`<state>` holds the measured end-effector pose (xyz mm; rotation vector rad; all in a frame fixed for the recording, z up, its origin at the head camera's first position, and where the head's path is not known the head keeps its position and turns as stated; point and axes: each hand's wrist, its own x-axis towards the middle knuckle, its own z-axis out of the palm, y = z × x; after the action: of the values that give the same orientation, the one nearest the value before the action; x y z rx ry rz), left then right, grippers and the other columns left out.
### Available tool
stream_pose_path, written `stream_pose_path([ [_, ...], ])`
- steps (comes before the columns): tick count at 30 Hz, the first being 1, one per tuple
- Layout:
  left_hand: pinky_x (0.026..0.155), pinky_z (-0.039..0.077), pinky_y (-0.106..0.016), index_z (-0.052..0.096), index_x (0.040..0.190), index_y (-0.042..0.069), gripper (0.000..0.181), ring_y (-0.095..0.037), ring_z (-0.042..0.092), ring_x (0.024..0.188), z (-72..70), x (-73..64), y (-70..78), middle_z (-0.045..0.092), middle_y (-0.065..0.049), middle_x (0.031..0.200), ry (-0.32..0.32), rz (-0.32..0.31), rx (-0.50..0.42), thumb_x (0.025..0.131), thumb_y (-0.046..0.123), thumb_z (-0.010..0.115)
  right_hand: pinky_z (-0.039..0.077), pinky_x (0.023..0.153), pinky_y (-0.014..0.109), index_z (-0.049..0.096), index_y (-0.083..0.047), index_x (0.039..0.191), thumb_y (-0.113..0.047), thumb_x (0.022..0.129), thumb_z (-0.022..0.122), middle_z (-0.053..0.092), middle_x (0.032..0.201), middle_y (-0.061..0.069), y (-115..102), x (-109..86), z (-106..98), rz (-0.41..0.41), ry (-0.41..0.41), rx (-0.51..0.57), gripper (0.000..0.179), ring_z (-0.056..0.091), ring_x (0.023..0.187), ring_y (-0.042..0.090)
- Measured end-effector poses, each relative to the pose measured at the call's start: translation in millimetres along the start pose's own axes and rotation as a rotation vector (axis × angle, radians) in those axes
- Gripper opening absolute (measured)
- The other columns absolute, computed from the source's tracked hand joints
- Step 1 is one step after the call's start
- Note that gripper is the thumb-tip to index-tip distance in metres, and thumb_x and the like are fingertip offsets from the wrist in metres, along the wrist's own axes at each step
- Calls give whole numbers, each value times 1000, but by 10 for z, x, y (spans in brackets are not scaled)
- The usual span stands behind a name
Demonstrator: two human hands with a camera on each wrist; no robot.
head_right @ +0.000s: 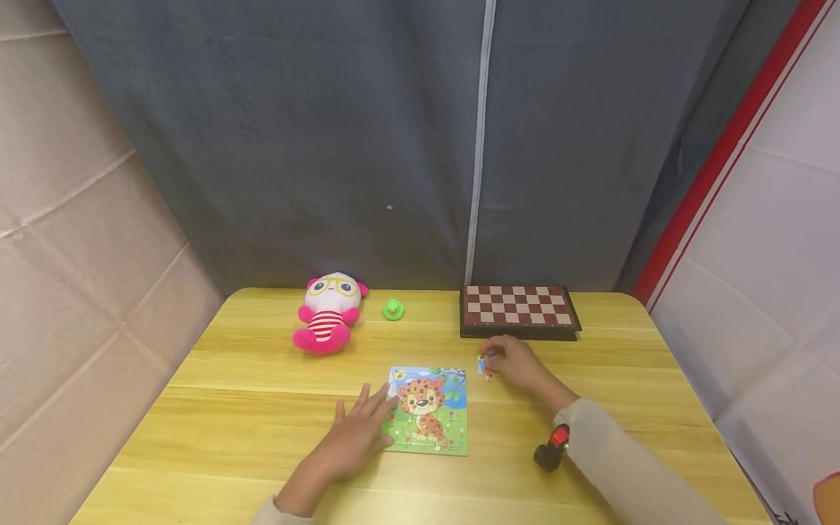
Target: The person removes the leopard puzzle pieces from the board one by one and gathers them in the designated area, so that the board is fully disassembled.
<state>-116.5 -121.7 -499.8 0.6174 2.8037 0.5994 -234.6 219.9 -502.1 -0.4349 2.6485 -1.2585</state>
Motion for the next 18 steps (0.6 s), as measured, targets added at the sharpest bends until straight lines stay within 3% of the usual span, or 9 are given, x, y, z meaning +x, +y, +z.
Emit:
stream_pose_path([
  [6, 110, 5, -84, 38, 160, 15, 68, -50, 10, 155, -12, -4, 8, 17, -12, 172, 1, 2, -5, 100, 33, 64, 56, 64, 28, 67, 6, 121, 0, 98, 65, 70, 105, 15, -110, 13, 89, 14, -26, 52, 24, 63, 75, 19],
  [10, 111, 6, -83, 38, 160, 16, 68, -48, 9, 155, -11, -5, 5, 17, -10, 172, -8, -7, 2, 100, 34, 63, 53, 73, 30, 69, 3, 121, -4, 97, 69, 70, 114, 15, -208, 17, 152, -17, -9, 1, 25, 60, 84, 19],
  [18, 111, 7, -83, 38, 160, 17, 68, -48, 10, 155, -24, -10, 13, 17, -9, 172, -6, -9, 7, 100, 34, 64, 51, 85, 35, 72, -2, 119, -5, 96, 72, 71, 115, 11, -319, 72, 264, -48, -11, -36, 23, 60, 94, 19],
])
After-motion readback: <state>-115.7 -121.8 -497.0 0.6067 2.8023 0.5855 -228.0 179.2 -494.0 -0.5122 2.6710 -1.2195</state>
